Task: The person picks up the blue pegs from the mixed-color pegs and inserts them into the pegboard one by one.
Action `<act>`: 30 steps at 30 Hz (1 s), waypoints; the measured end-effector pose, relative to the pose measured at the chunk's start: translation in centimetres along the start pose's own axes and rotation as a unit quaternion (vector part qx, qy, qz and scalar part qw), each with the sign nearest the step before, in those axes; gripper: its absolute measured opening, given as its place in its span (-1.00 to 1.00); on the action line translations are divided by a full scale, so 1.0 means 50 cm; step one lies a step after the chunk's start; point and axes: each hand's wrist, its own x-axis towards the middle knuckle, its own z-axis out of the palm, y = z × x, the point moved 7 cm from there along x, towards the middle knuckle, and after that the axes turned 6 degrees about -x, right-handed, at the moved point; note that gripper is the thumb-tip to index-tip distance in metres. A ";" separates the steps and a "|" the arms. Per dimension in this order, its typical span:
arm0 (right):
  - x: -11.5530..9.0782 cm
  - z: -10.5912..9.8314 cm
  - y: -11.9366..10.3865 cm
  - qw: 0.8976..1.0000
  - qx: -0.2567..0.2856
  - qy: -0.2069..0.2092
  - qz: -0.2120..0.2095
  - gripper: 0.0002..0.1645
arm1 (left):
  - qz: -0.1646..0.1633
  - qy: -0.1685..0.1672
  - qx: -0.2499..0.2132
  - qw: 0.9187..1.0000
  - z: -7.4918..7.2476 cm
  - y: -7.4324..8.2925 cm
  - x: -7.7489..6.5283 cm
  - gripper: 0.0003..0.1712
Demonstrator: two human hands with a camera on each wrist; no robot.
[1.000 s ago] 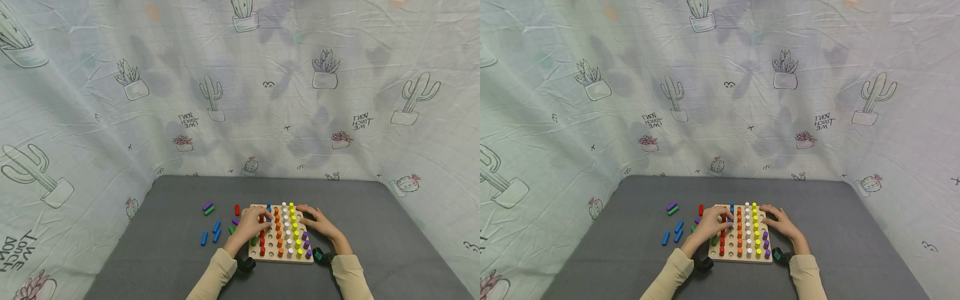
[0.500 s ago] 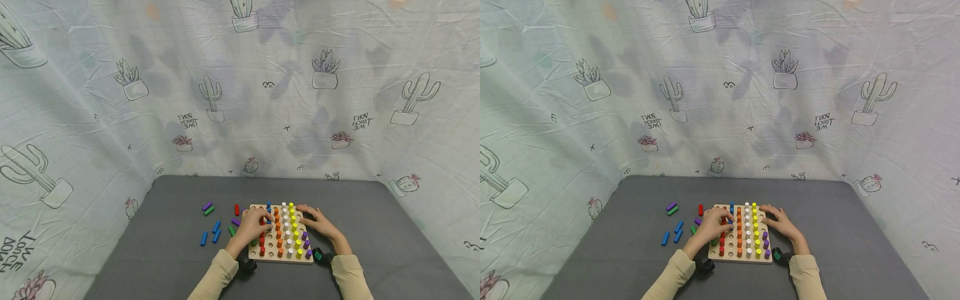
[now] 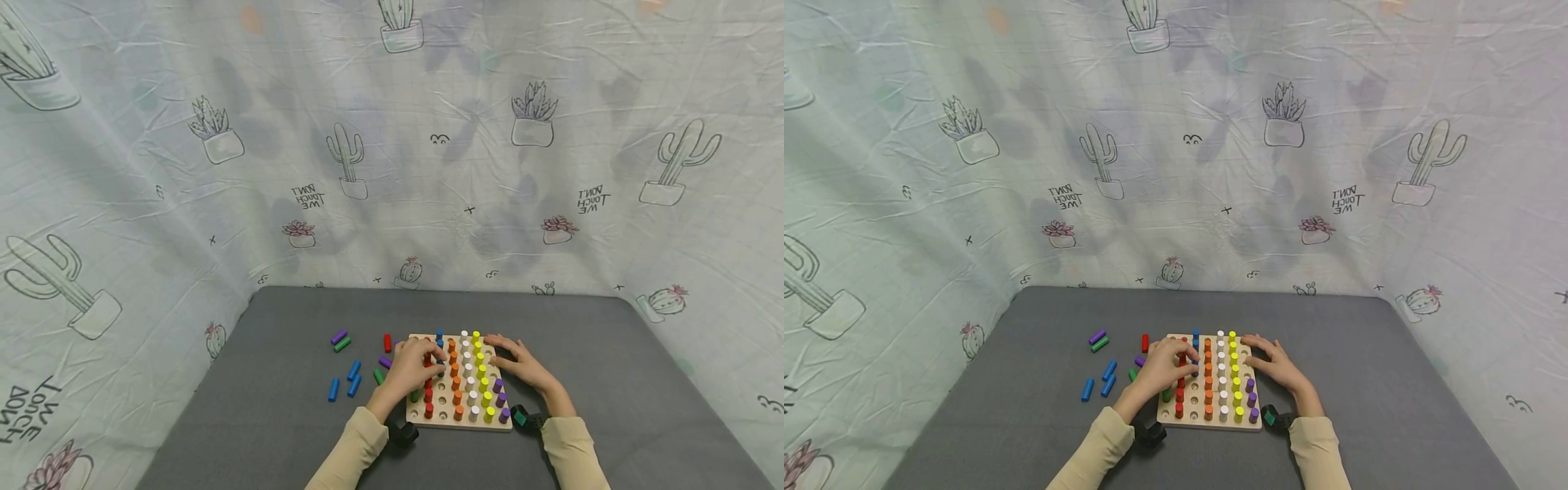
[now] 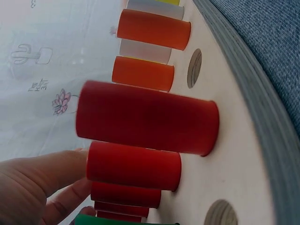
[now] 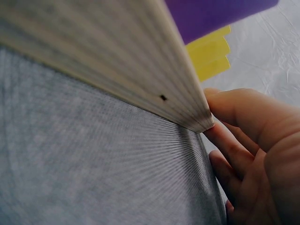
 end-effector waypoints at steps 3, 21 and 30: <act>0.001 -0.001 0.002 1.000 -0.001 0.000 0.004 -0.46 | 0.006 0.002 0.004 1.000 -0.001 0.002 0.001 -0.89; 0.002 -0.001 0.006 1.000 0.009 -0.008 0.000 -0.46 | -0.006 -0.002 -0.008 1.000 -0.013 -0.001 0.005 -0.91; 0.004 -0.003 0.004 1.000 0.009 -0.007 0.001 -0.46 | -0.004 0.008 -0.011 1.000 -0.023 -0.009 0.005 -0.94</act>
